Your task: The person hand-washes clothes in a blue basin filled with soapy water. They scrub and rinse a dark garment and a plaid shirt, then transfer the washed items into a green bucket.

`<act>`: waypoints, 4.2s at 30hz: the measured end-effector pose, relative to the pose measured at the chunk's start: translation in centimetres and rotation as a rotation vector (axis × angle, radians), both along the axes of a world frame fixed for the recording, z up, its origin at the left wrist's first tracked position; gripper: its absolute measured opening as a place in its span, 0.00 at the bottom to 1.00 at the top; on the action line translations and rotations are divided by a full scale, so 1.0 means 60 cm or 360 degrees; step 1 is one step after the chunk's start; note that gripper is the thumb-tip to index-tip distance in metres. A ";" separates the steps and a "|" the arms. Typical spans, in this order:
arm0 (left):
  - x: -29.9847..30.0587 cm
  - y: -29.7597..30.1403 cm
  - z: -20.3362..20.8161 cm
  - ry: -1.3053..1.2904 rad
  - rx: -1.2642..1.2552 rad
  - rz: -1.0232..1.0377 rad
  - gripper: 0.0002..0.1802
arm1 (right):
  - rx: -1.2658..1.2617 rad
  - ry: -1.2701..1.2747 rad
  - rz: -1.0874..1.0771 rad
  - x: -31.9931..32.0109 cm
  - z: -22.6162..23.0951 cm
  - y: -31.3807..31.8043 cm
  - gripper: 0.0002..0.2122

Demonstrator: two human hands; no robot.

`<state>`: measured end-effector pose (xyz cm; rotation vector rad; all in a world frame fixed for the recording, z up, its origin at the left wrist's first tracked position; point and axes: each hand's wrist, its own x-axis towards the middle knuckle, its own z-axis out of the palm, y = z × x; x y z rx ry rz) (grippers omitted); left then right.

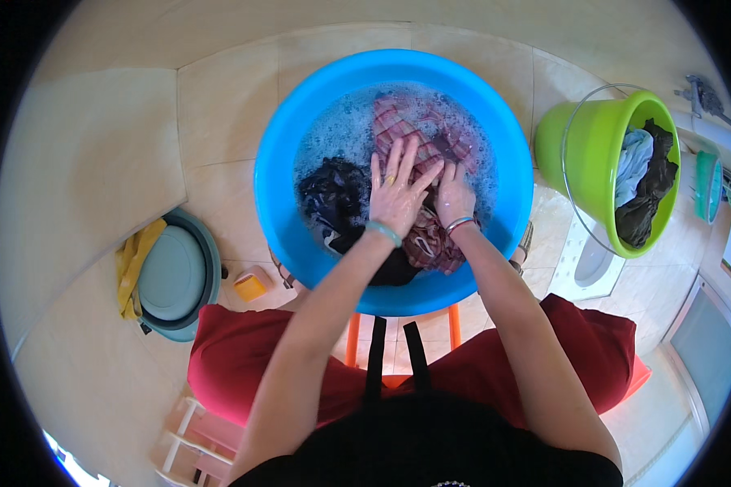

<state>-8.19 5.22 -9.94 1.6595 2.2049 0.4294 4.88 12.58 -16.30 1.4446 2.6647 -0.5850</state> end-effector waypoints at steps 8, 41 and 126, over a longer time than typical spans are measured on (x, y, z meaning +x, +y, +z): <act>-0.039 0.050 -0.134 0.0150 -0.0856 -0.0453 0.27 | -0.0648 -0.0359 -0.0043 -0.010 -0.079 0.033 0.19; 0.035 -0.043 0.144 -0.3138 0.0451 0.0948 0.29 | -0.0163 0.1220 0.0284 -0.078 0.354 -0.097 0.12; -0.019 0.018 -0.008 -0.2548 0.0522 0.2074 0.15 | 0.0030 0.0881 0.0108 -0.105 0.040 0.101 0.08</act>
